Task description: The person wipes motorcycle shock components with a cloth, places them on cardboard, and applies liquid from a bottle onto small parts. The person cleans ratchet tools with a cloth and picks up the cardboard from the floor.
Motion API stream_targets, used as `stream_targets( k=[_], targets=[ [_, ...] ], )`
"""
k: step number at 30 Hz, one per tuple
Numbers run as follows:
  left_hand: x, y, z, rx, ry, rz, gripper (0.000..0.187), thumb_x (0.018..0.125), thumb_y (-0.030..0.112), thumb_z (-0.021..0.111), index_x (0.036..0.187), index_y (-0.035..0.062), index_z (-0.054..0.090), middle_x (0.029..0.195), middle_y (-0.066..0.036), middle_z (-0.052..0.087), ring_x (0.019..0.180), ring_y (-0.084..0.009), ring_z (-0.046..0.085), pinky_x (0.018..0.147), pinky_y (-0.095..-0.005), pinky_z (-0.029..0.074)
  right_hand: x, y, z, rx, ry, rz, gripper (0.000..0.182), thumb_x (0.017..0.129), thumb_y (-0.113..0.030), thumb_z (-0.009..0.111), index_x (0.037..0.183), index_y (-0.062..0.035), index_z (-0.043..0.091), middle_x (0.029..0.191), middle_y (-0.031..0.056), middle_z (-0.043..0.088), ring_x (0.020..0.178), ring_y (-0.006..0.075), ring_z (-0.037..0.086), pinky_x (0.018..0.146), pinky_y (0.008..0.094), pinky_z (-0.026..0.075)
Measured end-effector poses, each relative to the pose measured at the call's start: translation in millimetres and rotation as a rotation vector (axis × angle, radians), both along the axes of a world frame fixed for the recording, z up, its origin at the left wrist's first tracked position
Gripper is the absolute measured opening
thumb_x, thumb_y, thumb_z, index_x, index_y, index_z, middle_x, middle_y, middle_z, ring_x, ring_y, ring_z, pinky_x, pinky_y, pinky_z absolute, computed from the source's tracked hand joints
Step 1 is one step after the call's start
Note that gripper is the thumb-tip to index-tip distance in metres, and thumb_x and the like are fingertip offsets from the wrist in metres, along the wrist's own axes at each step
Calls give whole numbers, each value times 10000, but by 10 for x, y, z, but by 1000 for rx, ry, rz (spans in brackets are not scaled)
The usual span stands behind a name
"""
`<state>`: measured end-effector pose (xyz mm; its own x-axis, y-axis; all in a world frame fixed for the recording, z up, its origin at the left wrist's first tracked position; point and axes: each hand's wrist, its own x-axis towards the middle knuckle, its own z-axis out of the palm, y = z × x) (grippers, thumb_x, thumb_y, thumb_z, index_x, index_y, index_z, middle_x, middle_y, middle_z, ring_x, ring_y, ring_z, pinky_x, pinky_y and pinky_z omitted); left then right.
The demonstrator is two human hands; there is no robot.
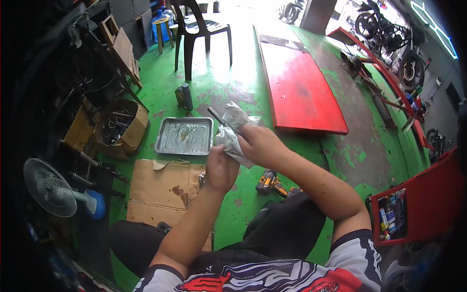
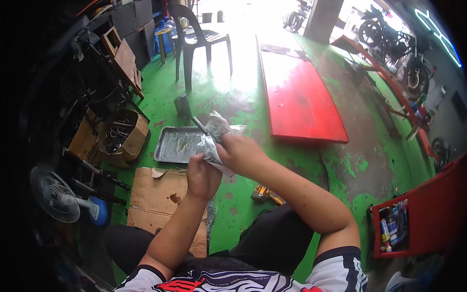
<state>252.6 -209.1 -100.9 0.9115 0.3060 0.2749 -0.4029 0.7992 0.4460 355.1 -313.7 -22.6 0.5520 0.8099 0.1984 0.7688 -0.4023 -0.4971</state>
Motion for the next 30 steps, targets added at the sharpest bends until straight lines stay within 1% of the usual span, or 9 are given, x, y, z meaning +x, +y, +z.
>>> stream_targets(
  k=[3,4,7,13,18,22,26,29,30],
  targets=[
    [-81,172,53,181,196,229,450,1046,302,476,1414,43,458,1318,-77,573,1201,-192,561,1039,-361,443,-182,163,158,-59,24,68,364,963,-329,541,929,26,613,908,289,655,912,459,634,819,542,484],
    [-69,219,83,139,187,293,419,1034,251,545,1368,9,468,1232,-61,581,1119,-139,570,949,-286,468,-241,216,200,-81,44,95,365,964,-328,536,933,28,610,916,291,653,916,461,631,825,542,483],
    [-94,349,213,301,242,518,488,1006,235,586,1401,-15,443,1248,-93,577,1117,-147,570,963,-301,470,-435,305,134,-152,64,125,346,961,-311,530,939,28,600,918,290,651,918,464,627,827,539,479],
    [-204,742,194,401,406,696,559,965,168,607,1450,-49,433,1230,-122,581,1092,-149,573,958,-295,470,-696,402,-36,17,385,209,390,1026,-345,506,980,24,624,872,260,649,856,407,648,785,474,487],
    [-312,883,267,343,431,726,475,975,116,573,1420,-25,489,1101,-87,602,958,-129,569,873,-285,480,-752,468,-69,68,595,239,447,1053,-385,499,1045,38,642,827,130,644,818,236,609,775,404,474],
    [-319,1107,137,383,456,831,457,985,138,570,1409,-8,486,1119,-92,605,952,-150,603,849,-287,510,-790,471,31,12,730,230,450,1062,-379,492,1013,40,647,828,60,618,832,143,561,769,343,464],
    [-537,1909,-265,116,498,843,425,1007,215,550,1381,29,474,1152,-113,610,996,-203,645,857,-363,559,-720,298,42,-43,715,279,438,1062,-384,489,1011,19,651,823,58,607,813,143,561,753,322,462],
    [-504,1725,-195,148,502,793,401,1035,290,512,1363,59,515,1224,-92,608,1119,-208,613,978,-375,504,-651,258,-10,36,674,221,443,1057,-401,491,1012,7,657,827,76,618,810,176,578,754,340,471],
    [-439,1535,-188,88,389,637,406,1042,303,505,1366,59,520,1236,-84,604,1137,-200,599,996,-367,486,-625,283,-45,64,637,187,444,1054,-404,492,1011,6,658,832,101,635,808,209,601,756,358,478]
  ],
)
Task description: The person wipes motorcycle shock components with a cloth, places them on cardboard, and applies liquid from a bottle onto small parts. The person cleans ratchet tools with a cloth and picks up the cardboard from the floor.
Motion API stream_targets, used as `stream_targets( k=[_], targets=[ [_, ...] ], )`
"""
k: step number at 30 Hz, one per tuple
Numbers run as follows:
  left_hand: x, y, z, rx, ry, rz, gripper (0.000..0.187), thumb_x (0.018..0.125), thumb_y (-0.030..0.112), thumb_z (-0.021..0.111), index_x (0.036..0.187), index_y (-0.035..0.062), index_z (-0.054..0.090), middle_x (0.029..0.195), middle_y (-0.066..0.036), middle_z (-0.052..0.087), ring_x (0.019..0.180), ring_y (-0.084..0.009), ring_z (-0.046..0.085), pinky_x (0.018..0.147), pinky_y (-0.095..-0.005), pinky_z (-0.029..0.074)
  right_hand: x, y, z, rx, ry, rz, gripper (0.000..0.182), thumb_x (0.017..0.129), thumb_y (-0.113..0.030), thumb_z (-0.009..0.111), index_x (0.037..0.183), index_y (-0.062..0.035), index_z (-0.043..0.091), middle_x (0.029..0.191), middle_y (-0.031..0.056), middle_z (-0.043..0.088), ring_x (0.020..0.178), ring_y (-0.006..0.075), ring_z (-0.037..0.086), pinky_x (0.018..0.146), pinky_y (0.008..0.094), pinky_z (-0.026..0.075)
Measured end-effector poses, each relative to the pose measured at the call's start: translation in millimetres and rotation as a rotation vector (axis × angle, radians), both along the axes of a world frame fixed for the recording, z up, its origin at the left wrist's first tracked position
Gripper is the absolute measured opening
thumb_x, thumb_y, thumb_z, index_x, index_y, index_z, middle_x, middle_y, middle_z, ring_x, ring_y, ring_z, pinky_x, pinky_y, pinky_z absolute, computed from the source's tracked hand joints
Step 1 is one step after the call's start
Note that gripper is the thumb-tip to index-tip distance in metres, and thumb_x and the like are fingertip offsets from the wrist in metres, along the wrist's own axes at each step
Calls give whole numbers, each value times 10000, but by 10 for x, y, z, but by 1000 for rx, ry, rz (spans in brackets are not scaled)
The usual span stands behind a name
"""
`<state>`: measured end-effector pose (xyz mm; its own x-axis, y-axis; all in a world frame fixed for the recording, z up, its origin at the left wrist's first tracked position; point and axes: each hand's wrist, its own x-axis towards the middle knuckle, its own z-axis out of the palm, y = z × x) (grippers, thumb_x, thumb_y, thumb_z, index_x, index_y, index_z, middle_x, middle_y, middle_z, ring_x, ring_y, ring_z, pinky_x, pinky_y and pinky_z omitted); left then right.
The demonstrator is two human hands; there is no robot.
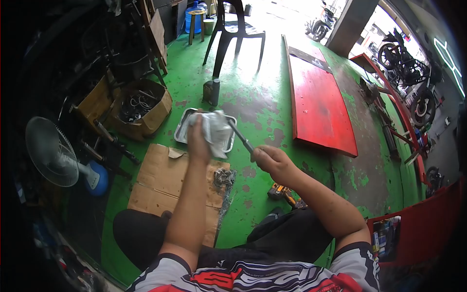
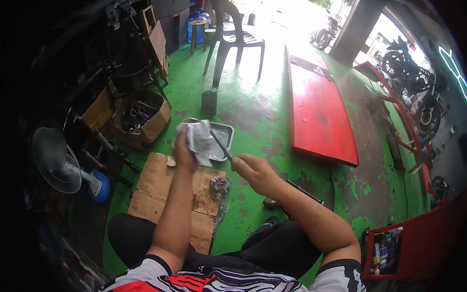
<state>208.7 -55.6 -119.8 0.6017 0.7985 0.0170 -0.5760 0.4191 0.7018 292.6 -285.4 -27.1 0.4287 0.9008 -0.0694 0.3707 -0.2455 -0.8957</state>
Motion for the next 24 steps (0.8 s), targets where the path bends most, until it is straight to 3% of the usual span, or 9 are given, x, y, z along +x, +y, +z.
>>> stream_targets(
  k=[3,7,11,15,19,20,21,23,24],
  targets=[
    [167,-641,74,-99,-199,-370,434,1063,329,483,1394,50,507,1253,-72,593,1131,-172,582,982,-346,471,131,78,-195,56,-287,-101,375,1035,-339,505,1024,6,651,819,161,655,767,292,630,720,392,482],
    [311,-1081,28,104,-18,-331,351,1048,284,530,1290,32,569,1172,-69,625,1046,-152,605,901,-307,485,247,49,-259,-19,-482,-204,306,979,-276,550,1065,4,641,935,268,668,886,462,644,784,498,498],
    [370,-1078,42,131,84,-134,239,1019,225,595,1154,29,617,1088,-67,648,966,-139,626,841,-285,503,96,14,-109,-273,-678,-10,312,954,-301,572,1042,-9,638,909,247,680,901,456,653,816,538,496],
    [372,-688,-31,34,73,9,268,1024,251,570,1189,44,609,1111,-83,670,981,-184,667,839,-330,555,28,-42,-106,-175,-497,47,388,995,-383,561,1046,-6,638,976,245,680,964,431,644,828,514,490],
    [221,-293,-6,-83,116,67,291,1017,299,573,1128,52,679,1066,-82,706,912,-205,704,747,-357,610,107,-139,77,-299,-143,206,494,1019,-474,534,1123,-7,658,1018,198,696,993,345,656,889,471,485],
    [193,-166,-77,-17,109,-41,309,1017,301,570,1133,41,688,1034,-82,718,885,-203,709,750,-364,614,221,-189,-77,-206,-50,237,511,1028,-486,532,1119,1,657,979,126,695,925,261,650,844,434,495],
    [137,-210,69,-102,41,-38,321,1024,307,555,1135,41,696,998,-77,727,867,-206,714,754,-367,616,276,-265,-49,-181,4,213,500,1030,-482,530,1103,-4,658,951,100,678,900,233,638,820,409,497],
    [153,-37,-146,-20,58,4,345,1038,309,526,1190,39,676,1057,-87,721,911,-221,711,807,-377,611,378,-302,28,-126,118,208,480,1035,-473,526,1070,-13,658,895,50,645,852,177,616,773,361,500],
    [159,-45,-163,-58,7,-21,364,1047,322,507,1217,40,662,1090,-90,714,952,-227,704,852,-390,597,476,-386,132,-97,218,156,414,1038,-441,537,1028,-46,659,826,-4,562,772,109,552,707,288,476]
  ],
)
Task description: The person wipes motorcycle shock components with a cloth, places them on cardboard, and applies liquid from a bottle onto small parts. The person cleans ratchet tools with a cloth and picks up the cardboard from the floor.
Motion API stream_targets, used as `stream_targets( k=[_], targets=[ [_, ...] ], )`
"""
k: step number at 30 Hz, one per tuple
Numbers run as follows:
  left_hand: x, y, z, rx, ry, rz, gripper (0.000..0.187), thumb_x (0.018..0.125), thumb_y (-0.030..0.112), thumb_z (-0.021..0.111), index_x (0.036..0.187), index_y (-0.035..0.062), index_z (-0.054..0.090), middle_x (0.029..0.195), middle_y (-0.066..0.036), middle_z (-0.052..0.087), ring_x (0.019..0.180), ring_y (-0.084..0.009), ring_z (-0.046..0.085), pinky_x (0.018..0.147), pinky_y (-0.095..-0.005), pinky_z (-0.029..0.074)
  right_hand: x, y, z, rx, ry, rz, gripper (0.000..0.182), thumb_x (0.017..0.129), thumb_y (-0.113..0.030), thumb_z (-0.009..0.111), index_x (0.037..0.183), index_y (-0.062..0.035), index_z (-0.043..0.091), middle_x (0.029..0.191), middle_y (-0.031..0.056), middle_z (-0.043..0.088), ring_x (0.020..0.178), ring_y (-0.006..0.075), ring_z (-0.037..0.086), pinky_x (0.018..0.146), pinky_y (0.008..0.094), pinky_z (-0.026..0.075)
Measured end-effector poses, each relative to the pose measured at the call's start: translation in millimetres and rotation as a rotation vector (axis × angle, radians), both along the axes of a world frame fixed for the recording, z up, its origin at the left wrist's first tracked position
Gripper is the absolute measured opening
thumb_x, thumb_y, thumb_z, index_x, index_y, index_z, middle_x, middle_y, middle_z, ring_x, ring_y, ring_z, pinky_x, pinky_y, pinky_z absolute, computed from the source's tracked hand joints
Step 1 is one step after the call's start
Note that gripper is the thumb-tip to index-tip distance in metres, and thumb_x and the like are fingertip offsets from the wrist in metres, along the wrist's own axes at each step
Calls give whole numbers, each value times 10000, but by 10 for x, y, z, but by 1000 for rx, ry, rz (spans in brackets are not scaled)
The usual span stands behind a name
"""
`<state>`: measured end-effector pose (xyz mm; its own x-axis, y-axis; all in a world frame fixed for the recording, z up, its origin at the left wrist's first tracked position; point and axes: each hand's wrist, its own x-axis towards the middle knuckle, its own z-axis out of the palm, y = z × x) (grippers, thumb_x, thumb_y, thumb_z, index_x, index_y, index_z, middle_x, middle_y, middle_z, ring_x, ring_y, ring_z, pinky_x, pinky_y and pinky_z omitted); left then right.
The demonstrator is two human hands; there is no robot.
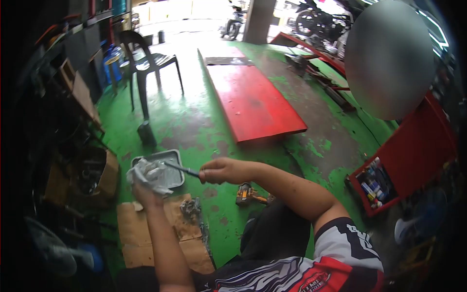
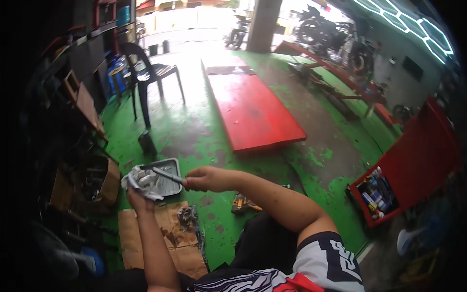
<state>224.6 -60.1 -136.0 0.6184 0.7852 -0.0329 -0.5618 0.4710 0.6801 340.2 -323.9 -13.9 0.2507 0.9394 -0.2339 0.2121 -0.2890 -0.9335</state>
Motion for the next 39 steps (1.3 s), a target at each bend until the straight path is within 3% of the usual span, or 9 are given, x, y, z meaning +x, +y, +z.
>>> stream_targets(
  k=[5,14,17,21,26,30,32,36,39],
  targets=[
    [-10,-45,-29,-131,1,-51,440,1066,382,453,1318,54,603,1246,-101,668,1119,-259,657,1001,-432,528,471,-891,246,393,38,-670,335,1046,-379,531,1036,-69,658,823,11,598,690,94,544,670,269,464],
    [412,-282,-213,-33,110,-190,493,1062,387,451,1387,31,557,1336,-114,618,1207,-267,601,1058,-390,454,37,-3392,230,700,-678,-1702,246,1036,-292,579,1125,-68,629,844,36,644,519,30,435,487,226,392],
    [560,-404,-309,-41,107,-206,496,1060,373,468,1398,19,544,1347,-116,611,1209,-264,597,1044,-379,458,-343,-3924,534,887,-648,-1838,275,1050,-311,545,1159,-67,614,851,41,645,502,34,400,484,247,401],
    [709,-581,-357,-32,128,-228,496,1054,362,488,1391,2,548,1345,-118,612,1184,-258,609,1033,-373,461,-629,-4567,303,977,-280,-1980,297,1058,-360,502,1139,-99,619,848,32,638,475,69,371,491,281,415],
    [845,-707,-319,32,138,-259,501,1052,373,486,1360,-12,573,1321,-119,624,1156,-255,624,1003,-372,483,-843,-4924,-1574,753,345,-2205,278,1035,-403,533,994,-141,618,825,24,672,467,126,419,497,382,472],
    [938,-726,-357,81,106,-321,515,1053,389,474,1362,-11,571,1307,-126,629,1150,-262,627,985,-381,498,-1469,-4306,-3050,472,769,-2161,311,1041,-402,509,995,-116,621,874,50,702,456,147,402,448,398,473],
    [947,-765,-333,82,92,-342,521,1055,393,465,1371,-10,563,1321,-132,618,1154,-267,624,991,-386,495,-1713,-3955,-3341,422,1001,-2159,323,1035,-417,512,1007,-114,622,876,51,701,443,165,406,451,396,455],
    [984,-756,-270,25,85,-326,531,1060,395,446,1396,-6,538,1357,-136,589,1184,-270,605,1016,-384,480,-1419,-4141,-3151,522,835,-2156,312,1001,-421,542,984,-129,650,846,41,683,423,193,438,446,393,440],
    [892,-826,-45,-32,95,-314,533,1064,391,438,1415,-3,518,1377,-131,573,1210,-263,586,1033,-376,462,-640,-5133,-1574,698,336,-2178,331,955,-479,593,963,-155,661,809,9,637,455,161,464,440,353,432]
  ],
)
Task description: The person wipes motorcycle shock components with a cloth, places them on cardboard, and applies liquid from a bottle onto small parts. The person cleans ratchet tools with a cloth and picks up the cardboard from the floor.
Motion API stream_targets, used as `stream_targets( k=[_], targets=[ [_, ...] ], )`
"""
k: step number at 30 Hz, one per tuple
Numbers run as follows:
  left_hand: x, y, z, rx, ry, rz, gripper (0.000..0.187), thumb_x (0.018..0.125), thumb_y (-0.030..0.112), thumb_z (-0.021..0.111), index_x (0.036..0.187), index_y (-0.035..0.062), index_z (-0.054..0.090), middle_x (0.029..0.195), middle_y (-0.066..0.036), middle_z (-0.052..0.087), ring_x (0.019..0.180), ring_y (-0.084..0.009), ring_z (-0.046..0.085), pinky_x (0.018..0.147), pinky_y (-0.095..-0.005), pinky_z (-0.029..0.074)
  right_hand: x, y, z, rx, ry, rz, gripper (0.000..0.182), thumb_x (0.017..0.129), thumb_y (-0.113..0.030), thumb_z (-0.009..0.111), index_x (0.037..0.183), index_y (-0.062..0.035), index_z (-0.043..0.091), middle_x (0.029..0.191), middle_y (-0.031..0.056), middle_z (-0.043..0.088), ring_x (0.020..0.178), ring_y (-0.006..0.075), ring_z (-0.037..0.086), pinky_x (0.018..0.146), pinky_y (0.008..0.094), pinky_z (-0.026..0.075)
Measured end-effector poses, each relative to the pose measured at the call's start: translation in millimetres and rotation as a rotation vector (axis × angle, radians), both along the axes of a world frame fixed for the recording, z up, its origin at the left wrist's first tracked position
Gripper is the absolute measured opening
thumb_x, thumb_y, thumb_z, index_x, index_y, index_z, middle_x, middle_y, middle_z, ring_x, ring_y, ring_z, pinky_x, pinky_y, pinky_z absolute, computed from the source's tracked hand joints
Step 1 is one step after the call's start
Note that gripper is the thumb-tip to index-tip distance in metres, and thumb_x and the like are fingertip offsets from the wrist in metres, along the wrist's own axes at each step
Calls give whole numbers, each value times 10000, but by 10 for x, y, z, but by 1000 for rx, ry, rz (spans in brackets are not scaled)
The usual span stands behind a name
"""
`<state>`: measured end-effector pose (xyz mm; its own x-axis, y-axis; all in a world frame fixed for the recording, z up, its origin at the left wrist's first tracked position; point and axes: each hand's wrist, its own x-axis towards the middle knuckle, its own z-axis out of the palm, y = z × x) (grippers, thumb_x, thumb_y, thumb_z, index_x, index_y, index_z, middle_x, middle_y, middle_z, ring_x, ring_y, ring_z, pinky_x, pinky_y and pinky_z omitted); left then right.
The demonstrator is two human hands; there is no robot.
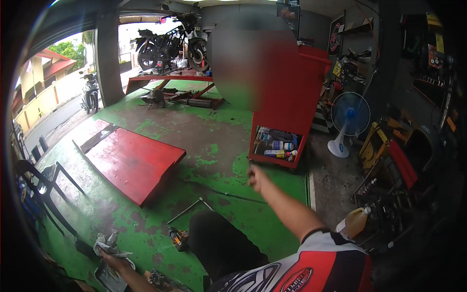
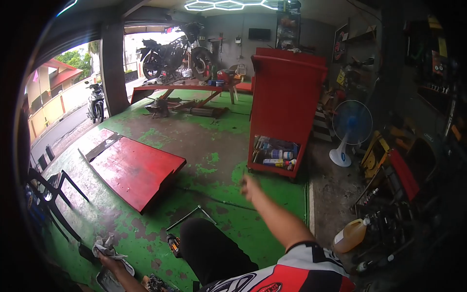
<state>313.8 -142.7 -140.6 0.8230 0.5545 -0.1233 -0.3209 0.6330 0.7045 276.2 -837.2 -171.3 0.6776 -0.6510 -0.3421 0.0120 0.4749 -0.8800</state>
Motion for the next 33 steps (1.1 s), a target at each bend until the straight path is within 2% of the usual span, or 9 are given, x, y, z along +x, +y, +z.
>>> stream_targets(
  k=[2,5,10,14,20,23,28,31,33],
  targets=[
    [-41,23,70,24,17,38,529,1067,388,432,1418,0,514,1376,-125,573,1216,-260,580,1037,-370,454,350,-524,1933,-177,-213,-127,421,962,-577,580,967,-162,647,830,31,680,561,151,550,503,326,475],
    [-166,72,221,23,11,74,520,1071,382,428,1418,4,513,1371,-118,576,1212,-254,580,1033,-366,451,432,-847,4133,-390,-490,-127,428,1042,-513,481,1096,-89,495,980,107,746,481,143,436,514,326,475],
    [-99,202,41,22,17,79,507,1077,387,417,1404,16,530,1353,-114,592,1201,-237,584,1026,-370,448,357,-795,4879,-419,-543,-234,381,1054,-456,494,1102,-79,516,947,91,733,476,108,359,542,322,464],
    [-92,186,-13,72,5,29,517,1077,386,418,1385,-10,547,1346,-124,604,1190,-243,594,1032,-360,443,326,-660,4153,-476,-554,-105,419,1034,-454,545,1192,-69,596,939,62,717,488,89,376,555,311,454],
    [-97,39,60,4,-14,39,529,1068,379,433,1389,-29,539,1342,-143,605,1188,-262,604,1022,-369,470,19,-326,2146,-423,-217,-100,326,954,-437,646,1014,-118,679,726,-26,550,475,86,422,476,294,426],
    [-52,61,-4,-15,1,44,532,1063,377,441,1387,-33,537,1346,-148,602,1175,-269,616,1012,-374,484,-134,-371,656,-170,-43,49,284,955,-357,513,1006,-120,659,693,-24,545,470,99,427,456,321,402],
    [4,80,-112,24,-20,23,526,1062,375,443,1391,-25,538,1345,-141,604,1172,-269,619,1003,-373,487,-759,349,-1432,379,207,169,173,897,-152,493,860,-48,626,714,61,627,576,221,589,645,462,578],
    [25,89,-128,0,-5,52,522,1062,374,445,1394,-18,538,1341,-135,607,1185,-262,609,1013,-372,477,-519,263,-1630,617,95,100,137,874,-86,475,844,2,575,725,109,620,617,263,625,639,497,590],
    [11,108,-101,-2,-8,59,519,1062,373,448,1394,-14,539,1338,-131,609,1191,-257,603,1020,-370,468,-178,-90,-1065,656,-111,101,94,853,-60,472,829,-6,545,739,130,609,621,273,629,652,486,597]
  ],
)
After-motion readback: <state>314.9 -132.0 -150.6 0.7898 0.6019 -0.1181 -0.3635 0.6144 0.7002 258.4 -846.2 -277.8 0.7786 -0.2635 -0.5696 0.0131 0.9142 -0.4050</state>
